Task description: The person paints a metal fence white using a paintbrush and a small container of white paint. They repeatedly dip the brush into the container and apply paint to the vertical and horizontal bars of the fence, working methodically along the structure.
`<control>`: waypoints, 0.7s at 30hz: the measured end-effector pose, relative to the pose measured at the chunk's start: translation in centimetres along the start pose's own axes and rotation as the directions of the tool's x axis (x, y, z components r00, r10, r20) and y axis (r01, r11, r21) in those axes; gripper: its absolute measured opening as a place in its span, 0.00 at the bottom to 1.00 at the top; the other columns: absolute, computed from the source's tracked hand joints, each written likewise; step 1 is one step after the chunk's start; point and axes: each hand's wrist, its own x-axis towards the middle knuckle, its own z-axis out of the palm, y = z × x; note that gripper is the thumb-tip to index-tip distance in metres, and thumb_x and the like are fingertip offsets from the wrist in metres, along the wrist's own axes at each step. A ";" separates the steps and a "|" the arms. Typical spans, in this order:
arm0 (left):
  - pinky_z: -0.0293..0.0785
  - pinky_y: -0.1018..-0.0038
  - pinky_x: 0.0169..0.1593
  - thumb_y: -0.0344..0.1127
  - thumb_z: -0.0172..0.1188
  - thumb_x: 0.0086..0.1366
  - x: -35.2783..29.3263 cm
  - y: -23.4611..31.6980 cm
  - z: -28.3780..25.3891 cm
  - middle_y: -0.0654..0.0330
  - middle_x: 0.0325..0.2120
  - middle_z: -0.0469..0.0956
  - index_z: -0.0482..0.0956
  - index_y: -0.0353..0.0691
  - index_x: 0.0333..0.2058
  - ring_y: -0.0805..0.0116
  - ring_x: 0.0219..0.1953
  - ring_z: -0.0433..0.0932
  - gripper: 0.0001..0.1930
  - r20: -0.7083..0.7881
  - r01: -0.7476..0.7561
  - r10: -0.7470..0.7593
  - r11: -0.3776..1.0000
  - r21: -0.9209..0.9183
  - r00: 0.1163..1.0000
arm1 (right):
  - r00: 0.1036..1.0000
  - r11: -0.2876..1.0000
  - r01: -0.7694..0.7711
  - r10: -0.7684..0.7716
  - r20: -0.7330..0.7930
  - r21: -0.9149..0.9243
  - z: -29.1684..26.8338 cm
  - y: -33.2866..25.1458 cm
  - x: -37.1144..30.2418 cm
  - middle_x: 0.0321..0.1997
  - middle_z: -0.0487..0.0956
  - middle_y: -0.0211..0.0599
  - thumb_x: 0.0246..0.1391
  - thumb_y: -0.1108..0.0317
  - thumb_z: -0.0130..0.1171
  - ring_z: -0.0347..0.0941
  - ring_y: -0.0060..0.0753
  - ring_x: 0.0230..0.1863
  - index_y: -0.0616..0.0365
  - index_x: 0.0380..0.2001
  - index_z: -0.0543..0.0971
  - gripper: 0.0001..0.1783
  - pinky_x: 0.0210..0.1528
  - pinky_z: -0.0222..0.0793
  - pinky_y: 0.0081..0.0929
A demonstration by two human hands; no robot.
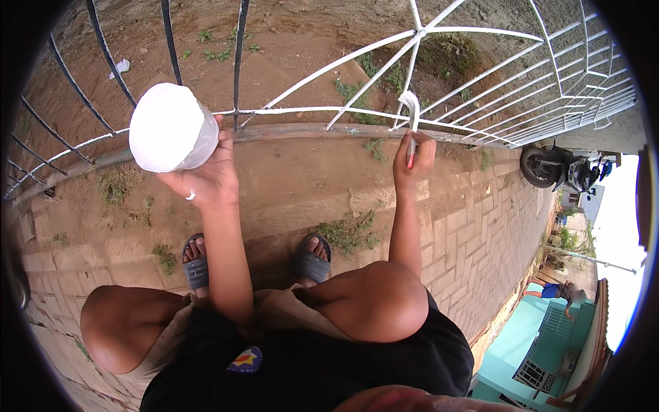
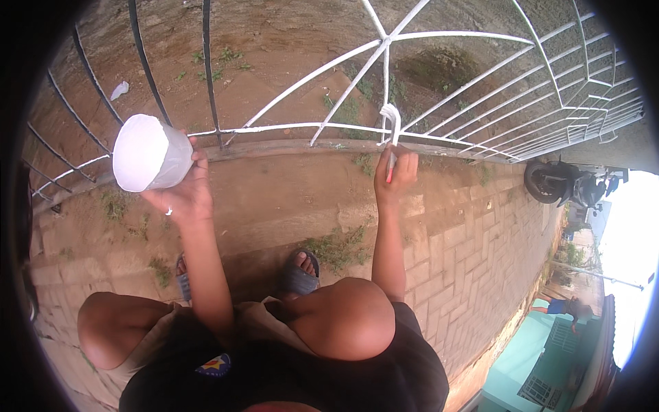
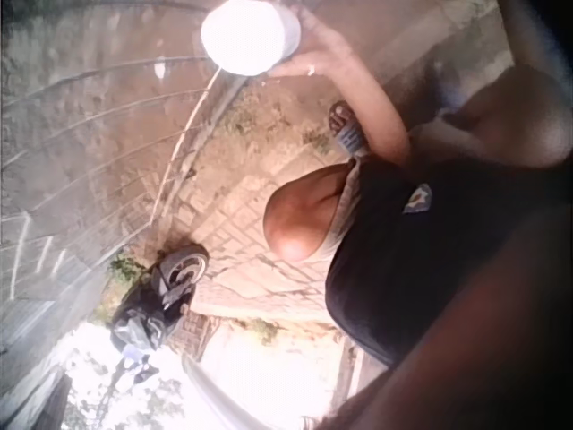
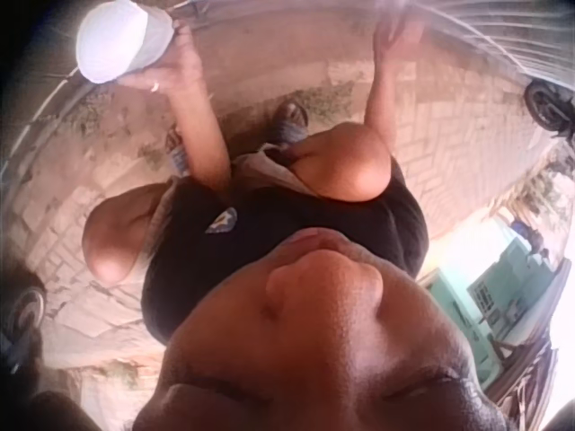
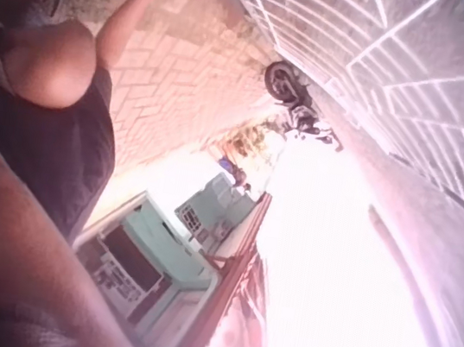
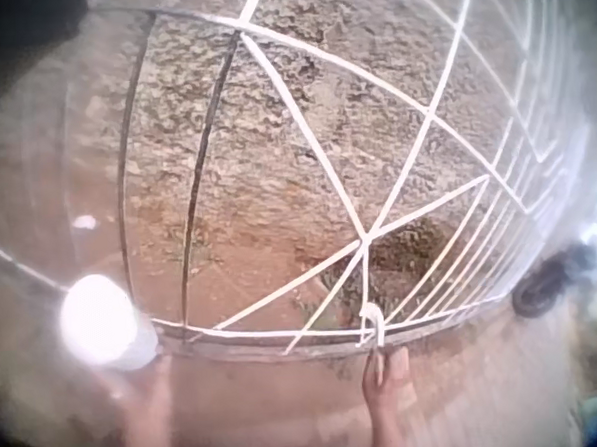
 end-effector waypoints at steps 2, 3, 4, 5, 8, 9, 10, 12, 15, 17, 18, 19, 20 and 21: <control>0.73 0.63 0.44 0.66 0.58 0.59 -0.2 -0.3 0.4 0.44 0.53 0.70 0.61 0.40 0.64 0.47 0.51 0.71 0.44 0.019 -0.004 0.004 1.000 -0.006 1.000 | 0.994 0.995 -0.094 0.093 -0.056 -0.025 0.0 1.1 -0.1 0.32 0.77 0.43 0.49 0.80 0.66 0.74 0.45 0.32 0.60 0.29 0.74 0.09 0.34 0.70 0.37; 0.73 0.63 0.44 0.66 0.58 0.59 -0.1 -0.2 0.3 0.44 0.53 0.70 0.61 0.40 0.64 0.46 0.51 0.71 0.44 0.016 -0.007 0.007 1.000 -0.012 1.000 | 0.999 0.999 -0.029 0.030 -0.035 0.034 -0.1 1.1 -0.3 0.32 0.77 0.42 0.49 0.80 0.66 0.74 0.45 0.33 0.60 0.29 0.74 0.09 0.34 0.70 0.38; 0.73 0.63 0.44 0.66 0.58 0.59 0.0 0.0 0.1 0.44 0.53 0.70 0.61 0.40 0.64 0.46 0.51 0.71 0.44 0.014 -0.010 0.010 1.000 -0.018 1.000 | 0.999 0.995 0.035 -0.034 -0.017 0.093 -0.1 1.0 -0.5 0.33 0.77 0.42 0.49 0.80 0.66 0.75 0.45 0.33 0.60 0.29 0.74 0.09 0.35 0.70 0.38; 0.73 0.63 0.44 0.66 0.58 0.59 0.0 0.3 -0.2 0.43 0.53 0.70 0.61 0.40 0.64 0.46 0.51 0.71 0.44 0.007 -0.014 0.014 1.000 -0.024 1.000 | 0.968 0.955 0.199 -0.227 0.111 0.219 0.0 -0.1 -0.4 0.33 0.77 0.43 0.49 0.80 0.66 0.75 0.45 0.33 0.60 0.29 0.74 0.09 0.35 0.70 0.37; 0.73 0.62 0.44 0.66 0.58 0.59 0.0 0.3 -0.3 0.43 0.53 0.70 0.62 0.40 0.64 0.46 0.51 0.71 0.44 -0.006 -0.020 0.020 1.000 -0.016 1.000 | 0.941 0.952 0.243 -0.278 0.195 0.186 0.2 -1.2 -0.6 0.34 0.77 0.40 0.46 0.80 0.66 0.75 0.44 0.35 0.57 0.32 0.75 0.11 0.35 0.71 0.38; 0.73 0.62 0.44 0.65 0.58 0.59 -0.1 0.3 0.0 0.43 0.53 0.70 0.62 0.40 0.64 0.46 0.50 0.71 0.44 -0.005 -0.007 0.007 1.000 -0.017 1.000 | 0.987 0.990 0.106 -0.116 0.112 0.090 0.3 -0.2 -0.9 0.34 0.77 0.39 0.46 0.80 0.65 0.75 0.44 0.34 0.57 0.31 0.75 0.11 0.34 0.71 0.37; 0.73 0.62 0.44 0.65 0.58 0.59 -0.2 0.1 0.3 0.43 0.53 0.70 0.62 0.40 0.64 0.46 0.50 0.71 0.43 -0.005 0.006 -0.006 1.000 -0.019 1.000 | 0.999 0.999 -0.044 0.044 0.013 0.007 0.1 1.3 -1.0 0.34 0.77 0.39 0.47 0.80 0.65 0.75 0.43 0.34 0.56 0.31 0.75 0.10 0.34 0.71 0.37; 0.73 0.62 0.44 0.65 0.58 0.59 -0.3 -0.2 0.3 0.43 0.52 0.71 0.62 0.39 0.64 0.47 0.49 0.71 0.43 0.011 0.011 -0.011 1.000 -0.020 1.000 | 0.993 0.994 -0.111 0.112 -0.044 0.015 0.0 1.6 -1.1 0.34 0.77 0.38 0.48 0.79 0.64 0.74 0.43 0.34 0.56 0.31 0.75 0.09 0.33 0.71 0.37; 0.73 0.62 0.44 0.64 0.58 0.59 0.1 -0.2 -0.4 0.43 0.52 0.71 0.62 0.39 0.63 0.47 0.50 0.72 0.42 0.066 0.011 -0.008 0.999 -0.037 0.998 | 0.946 0.942 0.241 -0.281 0.161 0.232 0.4 -0.4 -1.6 0.35 0.77 0.39 0.51 0.79 0.63 0.73 0.45 0.32 0.58 0.31 0.75 0.07 0.32 0.69 0.37; 0.73 0.62 0.44 0.64 0.57 0.60 0.2 0.1 -0.9 0.42 0.52 0.71 0.63 0.39 0.63 0.47 0.50 0.72 0.42 0.101 0.022 -0.016 0.998 -0.066 0.995 | 0.964 0.962 0.172 -0.209 0.164 0.211 0.7 -0.5 -1.3 0.35 0.78 0.40 0.49 0.81 0.63 0.73 0.45 0.33 0.59 0.32 0.75 0.08 0.32 0.68 0.38; 0.73 0.62 0.44 0.63 0.57 0.60 0.0 0.0 -0.7 0.42 0.52 0.71 0.63 0.39 0.63 0.47 0.50 0.72 0.41 0.100 0.028 -0.021 0.997 -0.069 0.995 | 0.993 0.980 0.091 -0.103 0.059 0.177 0.8 0.2 -0.6 0.34 0.78 0.41 0.49 0.81 0.63 0.73 0.45 0.34 0.59 0.32 0.75 0.09 0.32 0.68 0.38; 0.73 0.62 0.44 0.63 0.57 0.60 -0.1 0.0 -0.4 0.41 0.52 0.70 0.62 0.39 0.63 0.47 0.50 0.72 0.41 0.098 0.034 -0.026 0.997 -0.072 0.995 | 0.998 0.993 -0.060 0.059 0.012 0.100 0.6 2.0 -1.1 0.33 0.78 0.42 0.50 0.81 0.64 0.73 0.45 0.34 0.60 0.32 0.75 0.08 0.32 0.67 0.39; 0.73 0.62 0.44 0.63 0.57 0.60 -0.2 -0.1 -0.2 0.41 0.52 0.70 0.62 0.38 0.63 0.47 0.51 0.72 0.41 0.093 0.029 -0.022 0.997 -0.075 0.995 | 0.996 0.994 -0.087 0.087 -0.003 0.073 0.4 2.3 -1.6 0.33 0.77 0.42 0.50 0.80 0.64 0.73 0.45 0.34 0.60 0.32 0.75 0.08 0.32 0.68 0.38; 0.73 0.62 0.44 0.63 0.56 0.60 -0.1 -0.2 -0.1 0.41 0.52 0.70 0.62 0.38 0.63 0.47 0.50 0.72 0.41 0.080 0.022 -0.017 0.998 -0.059 0.997 | 0.993 0.993 -0.113 0.114 -0.019 0.047 0.1 2.5 -2.2 0.33 0.77 0.43 0.50 0.80 0.64 0.73 0.45 0.34 0.60 0.32 0.75 0.08 0.33 0.68 0.38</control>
